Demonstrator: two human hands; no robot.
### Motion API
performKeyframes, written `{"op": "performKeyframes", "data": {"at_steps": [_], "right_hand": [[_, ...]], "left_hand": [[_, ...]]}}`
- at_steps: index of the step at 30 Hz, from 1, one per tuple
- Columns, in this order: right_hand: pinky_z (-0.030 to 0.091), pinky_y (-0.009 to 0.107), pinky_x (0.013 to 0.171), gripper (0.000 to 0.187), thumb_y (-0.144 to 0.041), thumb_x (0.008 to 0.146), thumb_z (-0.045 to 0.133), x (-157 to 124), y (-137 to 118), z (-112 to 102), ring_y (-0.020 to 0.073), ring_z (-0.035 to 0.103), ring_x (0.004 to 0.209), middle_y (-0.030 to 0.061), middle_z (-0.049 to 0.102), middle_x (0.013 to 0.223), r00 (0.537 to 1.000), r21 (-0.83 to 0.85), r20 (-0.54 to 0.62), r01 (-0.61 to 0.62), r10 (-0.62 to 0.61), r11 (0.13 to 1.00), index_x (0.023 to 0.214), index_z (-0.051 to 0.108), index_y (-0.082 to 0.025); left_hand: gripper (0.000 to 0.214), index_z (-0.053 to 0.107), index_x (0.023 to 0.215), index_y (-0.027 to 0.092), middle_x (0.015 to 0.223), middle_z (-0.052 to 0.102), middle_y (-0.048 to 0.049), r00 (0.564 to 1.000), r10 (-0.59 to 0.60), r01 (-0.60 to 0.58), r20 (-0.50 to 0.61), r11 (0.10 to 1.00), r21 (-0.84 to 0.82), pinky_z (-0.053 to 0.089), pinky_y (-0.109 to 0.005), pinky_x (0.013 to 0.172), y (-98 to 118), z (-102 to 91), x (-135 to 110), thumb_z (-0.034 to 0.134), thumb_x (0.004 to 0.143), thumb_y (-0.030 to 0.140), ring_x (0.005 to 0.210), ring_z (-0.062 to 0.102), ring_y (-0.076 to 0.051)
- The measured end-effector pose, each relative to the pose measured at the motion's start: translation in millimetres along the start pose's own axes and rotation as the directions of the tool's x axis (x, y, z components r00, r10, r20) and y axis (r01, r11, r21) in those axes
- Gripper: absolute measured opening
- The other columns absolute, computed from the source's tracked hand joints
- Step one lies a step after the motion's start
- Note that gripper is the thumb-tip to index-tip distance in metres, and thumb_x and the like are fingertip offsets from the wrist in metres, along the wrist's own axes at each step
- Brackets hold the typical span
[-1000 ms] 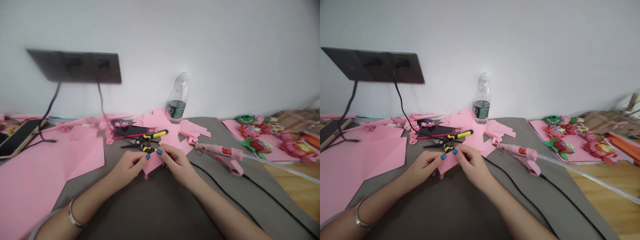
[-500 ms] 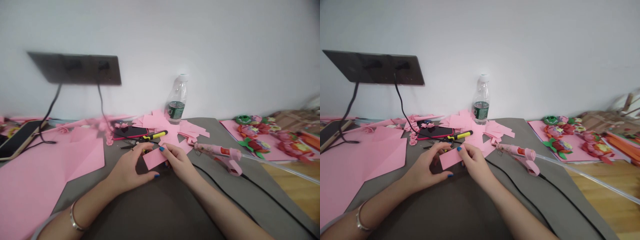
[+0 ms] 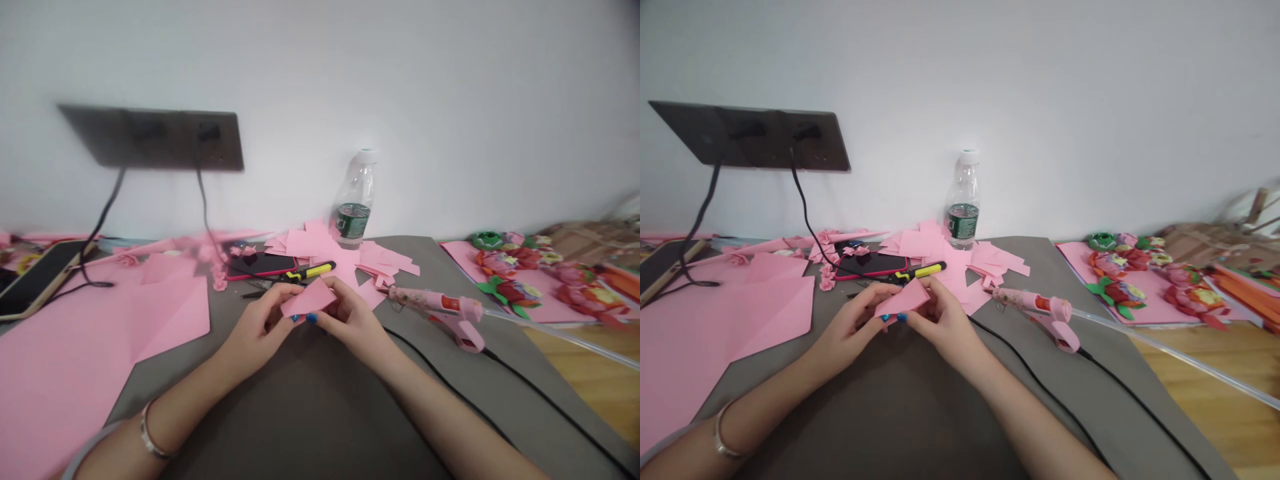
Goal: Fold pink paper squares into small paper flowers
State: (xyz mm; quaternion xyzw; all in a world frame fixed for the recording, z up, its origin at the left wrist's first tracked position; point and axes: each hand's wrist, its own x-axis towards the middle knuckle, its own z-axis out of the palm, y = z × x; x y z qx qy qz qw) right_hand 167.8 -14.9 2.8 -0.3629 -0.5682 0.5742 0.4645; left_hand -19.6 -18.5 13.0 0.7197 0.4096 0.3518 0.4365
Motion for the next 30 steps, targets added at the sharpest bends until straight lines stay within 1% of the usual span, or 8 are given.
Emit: {"op": "performKeyframes", "data": {"at_steps": [3,6,11,15,19,25,27,30], "right_hand": [[0.041,0.021,0.058,0.030,-0.034,0.079,0.074,1.5,1.3,-2.8,0.0110,0.052,0.071,0.0000,0.057,0.089,1.000,-0.004,0.002,0.000,0.000,1.000,0.100,0.056,-0.022],[0.042,0.021,0.057,0.028,-0.033,0.080,0.073,2.2,0.9,-4.2,0.0109,0.052,0.071,0.0013,0.059,0.091,1.000,-0.010,0.013,-0.016,0.017,1.000,0.100,0.057,-0.021],[0.037,0.021,0.048,0.031,-0.047,0.081,0.068,3.4,-0.8,-6.3,0.0097,0.045,0.056,-0.0015,0.054,0.071,0.996,-0.053,-0.041,-0.079,0.077,0.995,0.087,0.057,-0.019],[0.032,0.022,0.047,0.038,-0.055,0.080,0.066,4.0,-3.3,-8.3,0.0098,0.040,0.054,-0.0033,0.046,0.063,0.989,-0.087,-0.137,-0.071,0.059,0.994,0.077,0.055,-0.019],[0.031,0.022,0.050,0.038,-0.053,0.081,0.066,3.5,-5.1,-7.7,0.0099,0.041,0.057,-0.0025,0.048,0.066,0.989,-0.078,-0.146,-0.051,0.039,0.996,0.076,0.054,-0.018],[0.040,0.023,0.052,0.032,-0.045,0.077,0.072,2.3,-2.1,-4.3,0.0114,0.049,0.062,0.0000,0.055,0.076,0.995,-0.108,-0.029,-0.103,0.100,0.989,0.085,0.059,-0.017],[0.044,0.023,0.051,0.032,-0.045,0.078,0.070,2.5,-0.2,-4.4,0.0109,0.050,0.059,-0.0002,0.055,0.075,0.992,-0.104,-0.022,-0.125,0.123,0.987,0.086,0.059,-0.017],[0.047,0.024,0.050,0.034,-0.049,0.080,0.067,3.2,0.5,-5.4,0.0108,0.051,0.056,-0.0001,0.056,0.074,0.995,-0.058,-0.052,-0.094,0.091,0.994,0.088,0.058,-0.017]], "left_hand": [[0.030,0.064,0.109,0.017,0.090,0.067,-0.0044,0.999,-0.039,0.037,-0.030,0.996,-0.076,0.046,-0.024,0.064,-2.8,-1.8,4.3,0.044,0.096,0.035,0.072,0.059,-0.015],[0.033,0.067,0.098,0.016,0.084,0.063,-0.0030,0.992,-0.091,0.083,-0.089,0.992,-0.091,0.040,-0.022,0.056,-6.2,-3.2,7.2,0.047,0.095,0.041,0.063,0.051,-0.013],[0.036,0.066,0.082,0.014,0.066,0.050,0.0014,0.980,-0.154,0.130,-0.130,0.975,-0.178,0.034,-0.022,0.052,-9.4,-4.4,8.7,0.051,0.091,0.046,0.059,0.042,-0.012],[0.038,0.063,0.070,0.014,0.064,0.049,0.0013,0.990,-0.143,0.140,-0.010,0.979,-0.150,0.033,-0.023,0.055,-8.9,-6.6,9.1,0.053,0.090,0.044,0.061,0.042,-0.012],[0.030,0.069,0.083,0.014,0.077,0.061,-0.0022,0.983,-0.142,0.159,0.114,0.974,-0.159,0.039,-0.025,0.063,-8.9,-6.5,9.8,0.056,0.088,0.040,0.070,0.051,-0.016],[0.032,0.066,0.080,0.015,0.067,0.053,0.0008,0.990,-0.139,0.136,-0.011,0.981,-0.137,0.035,-0.022,0.054,-11.0,-5.1,10.1,0.054,0.089,0.043,0.061,0.043,-0.012],[0.037,0.063,0.073,0.015,0.061,0.047,0.0022,0.989,-0.137,0.129,-0.052,0.982,-0.137,0.033,-0.022,0.053,-11.6,-5.2,10.2,0.050,0.091,0.044,0.058,0.041,-0.012],[0.040,0.058,0.067,0.016,0.060,0.050,0.0014,0.989,-0.143,0.134,-0.045,0.978,-0.161,0.034,-0.023,0.053,-11.9,-5.6,10.4,0.048,0.091,0.046,0.057,0.044,-0.012]]}}
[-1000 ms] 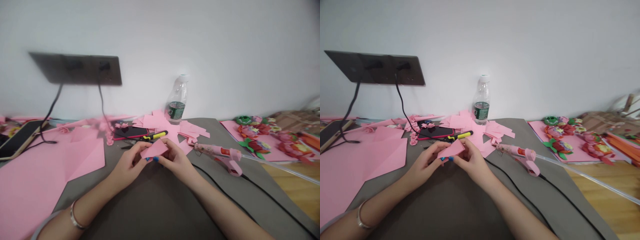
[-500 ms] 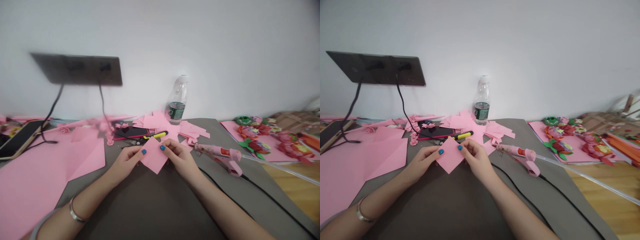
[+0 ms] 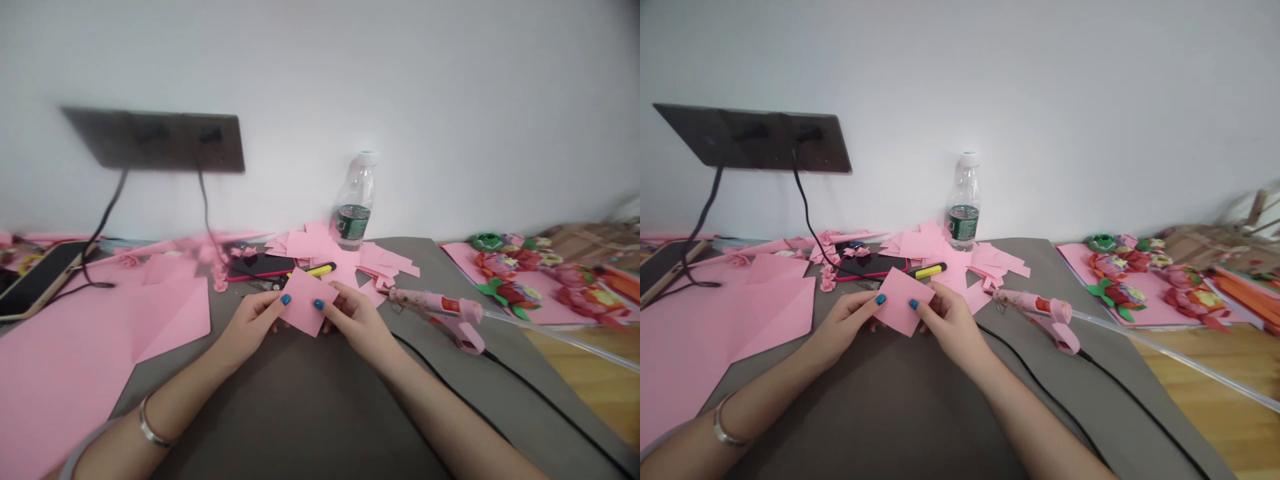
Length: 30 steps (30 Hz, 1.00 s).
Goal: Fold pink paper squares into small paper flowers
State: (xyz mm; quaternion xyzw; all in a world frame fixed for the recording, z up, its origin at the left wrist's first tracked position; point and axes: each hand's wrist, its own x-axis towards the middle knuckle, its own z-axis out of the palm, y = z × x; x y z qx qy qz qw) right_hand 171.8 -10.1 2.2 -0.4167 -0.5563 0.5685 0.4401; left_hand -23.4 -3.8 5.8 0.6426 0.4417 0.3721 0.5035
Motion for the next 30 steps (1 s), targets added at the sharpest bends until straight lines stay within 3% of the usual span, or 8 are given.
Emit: {"op": "performKeyframes", "data": {"at_steps": [5,9,14,20,25,30], "right_hand": [[0.045,0.023,0.046,0.040,-0.057,0.081,0.064,0.5,-2.9,-1.6,0.0100,0.047,0.051,-0.0041,0.046,0.063,0.995,0.068,-0.090,0.040,-0.034,0.997,0.074,0.053,-0.019],[0.037,0.021,0.045,0.044,-0.058,0.082,0.063,-0.1,-3.9,-2.5,0.0090,0.040,0.050,-0.0057,0.038,0.058,0.988,0.000,-0.139,0.072,-0.072,0.997,0.067,0.047,-0.020],[0.030,0.022,0.047,0.042,-0.056,0.084,0.060,-1.0,-3.1,-1.6,0.0098,0.037,0.054,-0.0041,0.039,0.062,0.989,-0.115,-0.110,0.087,-0.100,0.990,0.068,0.049,-0.019],[0.038,0.023,0.046,0.043,-0.060,0.084,0.059,-1.2,-1.3,-0.5,0.0106,0.043,0.052,-0.0036,0.043,0.062,0.994,-0.072,-0.090,0.054,-0.060,0.996,0.072,0.051,-0.019],[0.041,0.023,0.045,0.040,-0.058,0.086,0.059,-1.7,-1.8,-0.4,0.0113,0.046,0.052,-0.0028,0.046,0.062,0.992,-0.059,-0.103,0.072,-0.078,0.996,0.074,0.053,-0.020],[0.045,0.024,0.052,0.035,-0.054,0.083,0.064,-2.4,-2.4,0.7,0.0128,0.053,0.060,0.0001,0.056,0.072,0.996,-0.052,-0.047,0.079,-0.082,0.995,0.084,0.057,-0.020]], "left_hand": [[0.042,0.050,0.057,0.017,0.056,0.047,0.0015,1.000,0.007,-0.008,0.023,0.998,0.063,0.033,-0.023,0.053,2.8,-1.4,-0.5,0.047,0.090,0.043,0.055,0.041,-0.012],[0.038,0.052,0.054,0.016,0.055,0.048,0.0015,0.996,0.025,-0.032,0.082,0.996,0.086,0.034,-0.023,0.055,7.1,-2.8,-2.4,0.049,0.086,0.037,0.056,0.042,-0.012],[0.031,0.070,0.076,0.014,0.073,0.067,-0.0032,0.993,-0.003,0.001,0.117,1.000,0.017,0.044,-0.026,0.064,8.2,-1.6,-3.5,0.054,0.086,0.038,0.069,0.057,-0.018],[0.035,0.076,0.086,0.014,0.083,0.073,-0.0060,0.999,-0.012,0.010,0.050,1.000,0.029,0.048,-0.029,0.068,6.8,0.4,-3.1,0.056,0.086,0.043,0.076,0.061,-0.022],[0.035,0.074,0.082,0.015,0.077,0.070,-0.0034,1.000,-0.010,0.010,0.017,0.999,0.031,0.046,-0.026,0.063,9.7,1.2,-4.7,0.055,0.087,0.044,0.069,0.057,-0.019],[0.042,0.059,0.057,0.016,0.055,0.052,0.0012,0.999,0.031,-0.027,-0.039,0.996,0.088,0.037,-0.023,0.054,10.4,0.9,-3.9,0.054,0.086,0.045,0.055,0.044,-0.013]]}}
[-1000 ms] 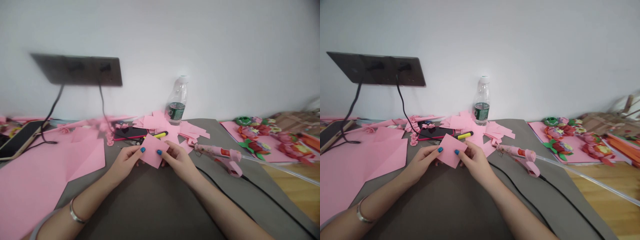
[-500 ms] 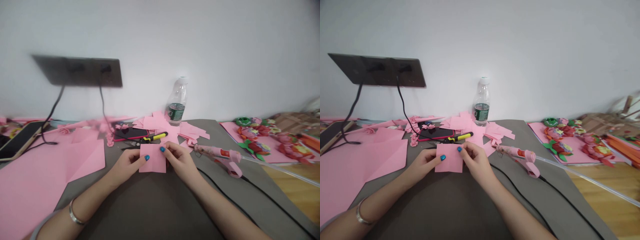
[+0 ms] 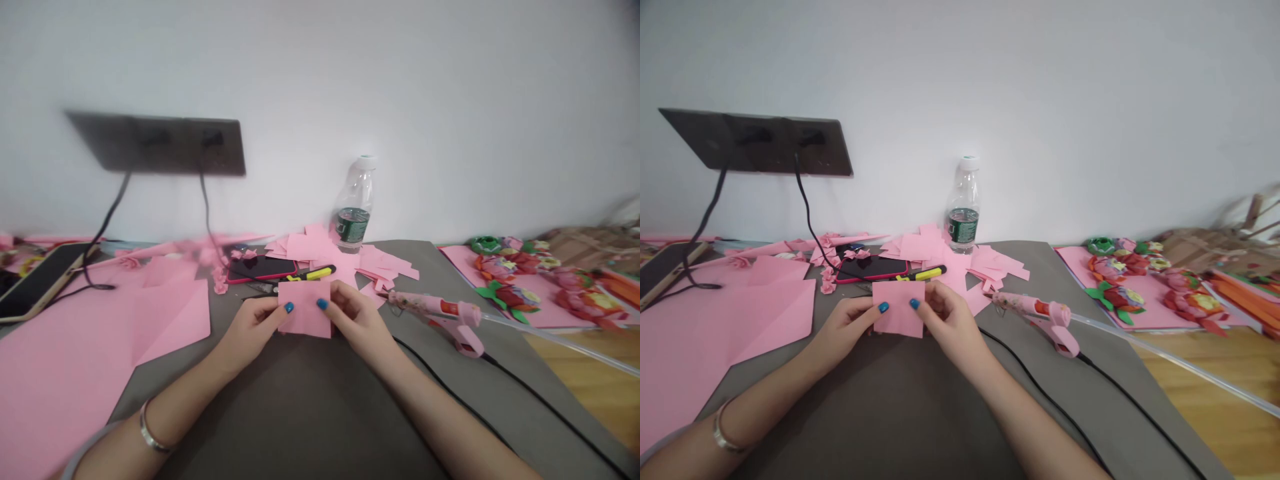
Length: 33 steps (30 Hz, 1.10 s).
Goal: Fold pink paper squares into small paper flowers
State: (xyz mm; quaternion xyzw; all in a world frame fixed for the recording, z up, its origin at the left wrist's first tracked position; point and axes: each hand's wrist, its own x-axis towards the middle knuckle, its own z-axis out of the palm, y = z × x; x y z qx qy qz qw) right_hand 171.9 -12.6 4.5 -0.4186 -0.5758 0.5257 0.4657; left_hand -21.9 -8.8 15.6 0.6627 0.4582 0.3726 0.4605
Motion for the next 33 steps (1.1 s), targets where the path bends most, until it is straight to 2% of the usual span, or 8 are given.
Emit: {"op": "performKeyframes", "data": {"at_steps": [5,12,16,19,21,25,30,33], "right_hand": [[0.044,0.022,0.049,0.029,-0.047,0.086,0.062,0.4,3.2,-0.5,0.0128,0.058,0.060,0.0010,0.059,0.073,0.997,-0.010,0.060,-0.036,0.037,0.999,0.088,0.055,-0.019],[0.043,0.022,0.049,0.019,-0.038,0.087,0.060,2.4,-2.3,-4.5,0.0104,0.050,0.058,0.0000,0.055,0.076,0.997,-0.093,0.083,0.002,0.005,0.996,0.086,0.059,-0.019],[0.048,0.024,0.051,0.017,-0.037,0.087,0.058,4.2,-4.3,-7.3,0.0110,0.051,0.058,0.0019,0.056,0.084,0.999,-0.030,0.034,0.043,-0.042,0.999,0.088,0.062,-0.020],[0.048,0.027,0.054,0.017,-0.032,0.087,0.053,4.0,-4.8,-8.4,0.0123,0.053,0.058,0.0030,0.058,0.082,0.997,-0.037,0.035,0.070,-0.069,0.997,0.081,0.064,-0.020],[0.047,0.027,0.055,0.018,-0.027,0.087,0.051,2.7,-5.5,-7.5,0.0139,0.054,0.061,0.0036,0.060,0.079,0.993,-0.100,0.042,0.118,-0.115,0.988,0.078,0.065,-0.020],[0.046,0.030,0.067,0.022,-0.021,0.088,0.048,-0.3,-8.4,-3.9,0.0183,0.058,0.075,0.0050,0.063,0.077,0.968,-0.197,0.076,0.249,-0.239,0.948,0.077,0.067,-0.021],[0.041,0.026,0.056,0.027,-0.041,0.094,0.046,-1.1,-10.2,-3.1,0.0148,0.054,0.065,0.0011,0.055,0.079,0.994,-0.074,0.031,0.108,-0.106,0.991,0.108,0.058,-0.022],[0.038,0.025,0.054,0.030,-0.049,0.088,0.056,-0.8,-7.7,-2.7,0.0139,0.051,0.064,0.0000,0.053,0.077,0.997,-0.068,0.071,0.034,-0.029,0.997,0.099,0.056,-0.020]], "left_hand": [[0.037,0.061,0.060,0.016,0.054,0.048,0.0022,0.999,0.035,-0.034,0.022,0.999,-0.024,0.038,-0.023,0.053,1.5,-0.1,2.4,0.054,0.087,0.041,0.054,0.042,-0.012],[0.031,0.070,0.104,0.014,0.081,0.064,-0.0032,0.997,-0.021,0.026,0.073,0.997,-0.074,0.041,-0.021,0.048,-3.6,0.5,3.4,0.058,0.087,0.037,0.054,0.049,-0.010],[0.028,0.071,0.106,0.015,0.077,0.065,-0.0026,0.996,0.009,0.000,0.092,0.995,-0.101,0.045,-0.021,0.053,-6.2,0.2,1.8,0.055,0.088,0.029,0.057,0.055,-0.010],[0.030,0.072,0.105,0.015,0.090,0.070,-0.0076,0.995,0.029,-0.006,0.094,0.973,-0.233,0.052,-0.024,0.060,-7.1,-0.5,0.2,0.051,0.088,0.028,0.072,0.064,-0.016],[0.033,0.071,0.106,0.015,0.098,0.071,-0.0102,0.995,0.009,0.021,0.097,0.953,-0.302,0.055,-0.028,0.066,-7.1,-0.6,-0.6,0.051,0.089,0.034,0.076,0.067,-0.018],[0.038,0.067,0.108,0.012,0.081,0.076,-0.0084,0.975,-0.105,0.155,0.197,0.953,-0.259,0.056,-0.030,0.068,-7.0,1.8,-0.5,0.068,0.081,0.039,0.069,0.070,-0.019],[0.031,0.066,0.098,0.013,0.079,0.077,-0.0085,0.968,-0.142,0.188,0.206,0.956,-0.225,0.054,-0.026,0.063,-8.5,4.4,0.9,0.067,0.084,0.041,0.066,0.072,-0.018],[0.033,0.065,0.095,0.013,0.079,0.077,-0.0096,0.977,-0.116,0.155,0.179,0.963,-0.222,0.052,-0.025,0.060,-7.6,3.9,1.1,0.064,0.086,0.045,0.069,0.073,-0.019]]}}
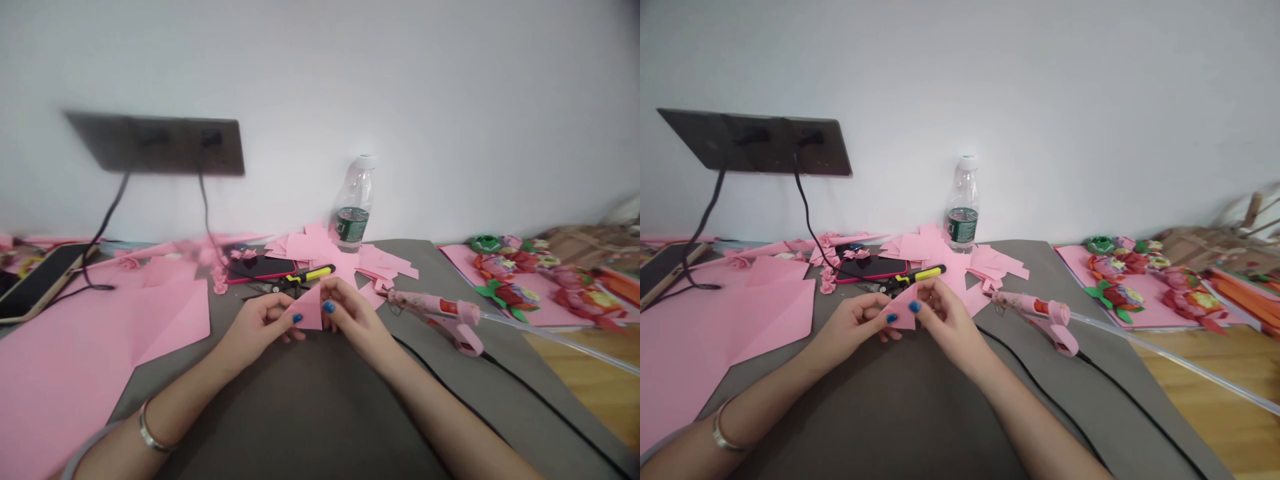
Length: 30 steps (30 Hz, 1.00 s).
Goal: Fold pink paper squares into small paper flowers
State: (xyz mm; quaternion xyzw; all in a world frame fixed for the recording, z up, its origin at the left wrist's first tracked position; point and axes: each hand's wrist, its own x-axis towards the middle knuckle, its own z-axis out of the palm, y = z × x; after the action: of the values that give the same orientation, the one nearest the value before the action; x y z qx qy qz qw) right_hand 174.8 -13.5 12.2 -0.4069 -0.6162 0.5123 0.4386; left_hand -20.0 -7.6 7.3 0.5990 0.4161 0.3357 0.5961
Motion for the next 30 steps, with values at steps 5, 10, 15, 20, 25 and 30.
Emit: {"op": "performKeyframes", "data": {"at_steps": [5,10,15,20,25,30], "right_hand": [[0.035,0.025,0.055,0.029,-0.044,0.085,0.063,0.5,5.6,1.2,0.0125,0.044,0.061,-0.0020,0.048,0.068,1.000,-0.111,-0.005,-0.030,0.029,0.993,0.073,0.051,-0.020],[0.035,0.024,0.056,0.027,-0.041,0.091,0.056,-0.3,4.9,-0.8,0.0124,0.045,0.061,-0.0016,0.051,0.068,1.000,-0.143,-0.010,0.010,-0.011,0.990,0.075,0.050,-0.020],[0.036,0.024,0.057,0.018,-0.035,0.088,0.060,-2.7,2.6,2.4,0.0123,0.047,0.063,-0.0009,0.054,0.072,0.998,-0.202,0.063,0.003,0.010,0.979,0.080,0.056,-0.019],[0.034,0.024,0.056,0.021,-0.036,0.089,0.058,-4.5,1.3,6.6,0.0122,0.046,0.062,-0.0010,0.053,0.070,0.999,-0.224,0.034,-0.026,0.034,0.974,0.079,0.056,-0.018],[0.035,0.025,0.056,0.021,-0.034,0.089,0.057,-3.7,0.7,7.6,0.0127,0.046,0.061,-0.0011,0.051,0.067,0.998,-0.200,-0.063,0.014,-0.028,0.980,0.074,0.056,-0.019],[0.036,0.024,0.055,0.016,-0.030,0.085,0.059,-4.4,-0.8,10.5,0.0129,0.048,0.062,0.0001,0.054,0.070,0.987,-0.195,-0.141,0.043,-0.072,0.980,0.075,0.057,-0.019]], "left_hand": [[0.035,0.065,0.099,0.014,0.095,0.076,-0.0129,0.998,0.030,-0.032,0.058,0.999,0.044,0.052,-0.026,0.063,4.9,1.3,-2.2,0.057,0.090,0.047,0.079,0.074,-0.021],[0.037,0.068,0.100,0.014,0.094,0.074,-0.0101,0.992,0.056,-0.069,0.111,0.991,0.118,0.049,-0.026,0.067,5.0,3.0,-3.6,0.051,0.093,0.047,0.082,0.069,-0.020],[0.031,0.071,0.089,0.013,0.085,0.072,-0.0050,0.996,0.090,-0.092,0.019,0.985,0.144,0.047,-0.026,0.069,1.2,3.5,-1.2,0.061,0.087,0.042,0.079,0.064,-0.019],[0.025,0.073,0.089,0.015,0.082,0.073,-0.0043,0.990,0.104,-0.098,-0.094,0.993,0.062,0.048,-0.024,0.065,0.1,2.2,-0.4,0.065,0.084,0.037,0.074,0.063,-0.017],[0.024,0.075,0.096,0.015,0.083,0.076,-0.0061,0.992,0.063,-0.060,-0.109,0.998,0.030,0.050,-0.023,0.059,-1.9,3.7,-1.5,0.068,0.081,0.033,0.067,0.064,-0.016],[0.027,0.076,0.099,0.014,0.084,0.079,-0.0074,0.994,-0.015,0.020,-0.110,0.999,0.043,0.051,-0.022,0.056,-1.2,7.8,-2.1,0.070,0.077,0.028,0.067,0.067,-0.017]]}}
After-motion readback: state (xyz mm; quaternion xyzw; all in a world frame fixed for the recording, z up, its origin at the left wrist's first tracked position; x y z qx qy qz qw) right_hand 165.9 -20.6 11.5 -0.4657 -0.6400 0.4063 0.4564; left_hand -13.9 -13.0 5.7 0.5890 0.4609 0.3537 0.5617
